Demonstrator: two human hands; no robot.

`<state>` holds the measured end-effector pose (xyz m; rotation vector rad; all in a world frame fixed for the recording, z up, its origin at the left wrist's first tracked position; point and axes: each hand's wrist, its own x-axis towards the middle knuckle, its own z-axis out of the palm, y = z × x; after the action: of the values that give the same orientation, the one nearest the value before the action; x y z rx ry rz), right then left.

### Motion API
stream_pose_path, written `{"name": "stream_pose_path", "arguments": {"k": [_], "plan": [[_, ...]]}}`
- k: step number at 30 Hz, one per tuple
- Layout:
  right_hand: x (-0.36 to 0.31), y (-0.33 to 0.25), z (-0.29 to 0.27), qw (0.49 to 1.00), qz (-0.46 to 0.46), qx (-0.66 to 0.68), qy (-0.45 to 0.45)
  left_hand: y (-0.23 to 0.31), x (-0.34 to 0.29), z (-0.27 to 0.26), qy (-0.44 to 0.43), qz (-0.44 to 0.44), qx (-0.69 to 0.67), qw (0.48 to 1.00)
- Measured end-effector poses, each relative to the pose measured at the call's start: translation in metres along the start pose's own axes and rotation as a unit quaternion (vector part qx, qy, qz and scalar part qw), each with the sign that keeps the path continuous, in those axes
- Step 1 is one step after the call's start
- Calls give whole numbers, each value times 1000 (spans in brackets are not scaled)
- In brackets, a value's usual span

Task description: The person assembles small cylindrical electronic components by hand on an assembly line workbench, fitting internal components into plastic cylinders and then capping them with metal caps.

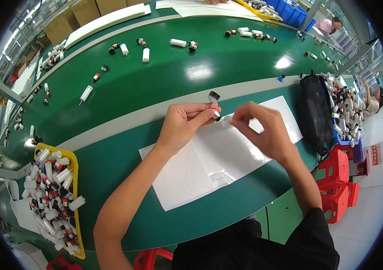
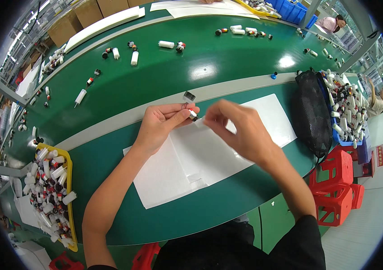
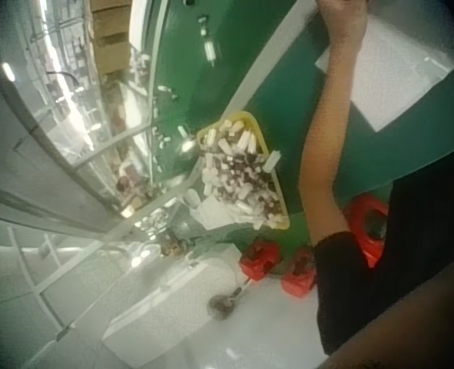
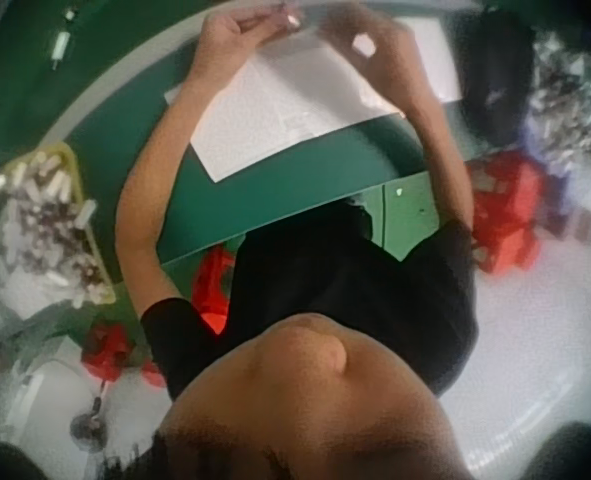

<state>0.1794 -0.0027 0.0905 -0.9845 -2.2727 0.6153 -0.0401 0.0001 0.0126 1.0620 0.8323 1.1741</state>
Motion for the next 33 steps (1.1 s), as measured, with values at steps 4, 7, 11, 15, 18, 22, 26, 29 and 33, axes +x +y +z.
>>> {"name": "stream_pose_path", "arguments": {"k": [4,7,11,15,18,22,26,29,33], "plan": [[29,14,0,995,52,62,-60,-4,0,0,2,14,-10,1000],[33,18,5,992,52,86,-76,-4,1,2,12,11,-3,1000],[34,19,9,991,61,85,-79,-6,1,3,17,1,14,1000],[41,31,25,987,65,127,-72,-7,2,-5,41,-4,-40,998],[42,38,41,974,61,208,-57,-11,-1,-12,39,75,27,996],[43,44,43,938,166,289,-93,-9,-4,-27,25,20,23,999],[46,57,58,871,174,387,-249,-18,-10,-39,6,78,46,996],[39,41,61,834,188,477,-206,-18,-9,-42,-3,99,89,991],[40,56,52,904,146,378,-135,-13,-14,-27,38,66,150,986]]}}
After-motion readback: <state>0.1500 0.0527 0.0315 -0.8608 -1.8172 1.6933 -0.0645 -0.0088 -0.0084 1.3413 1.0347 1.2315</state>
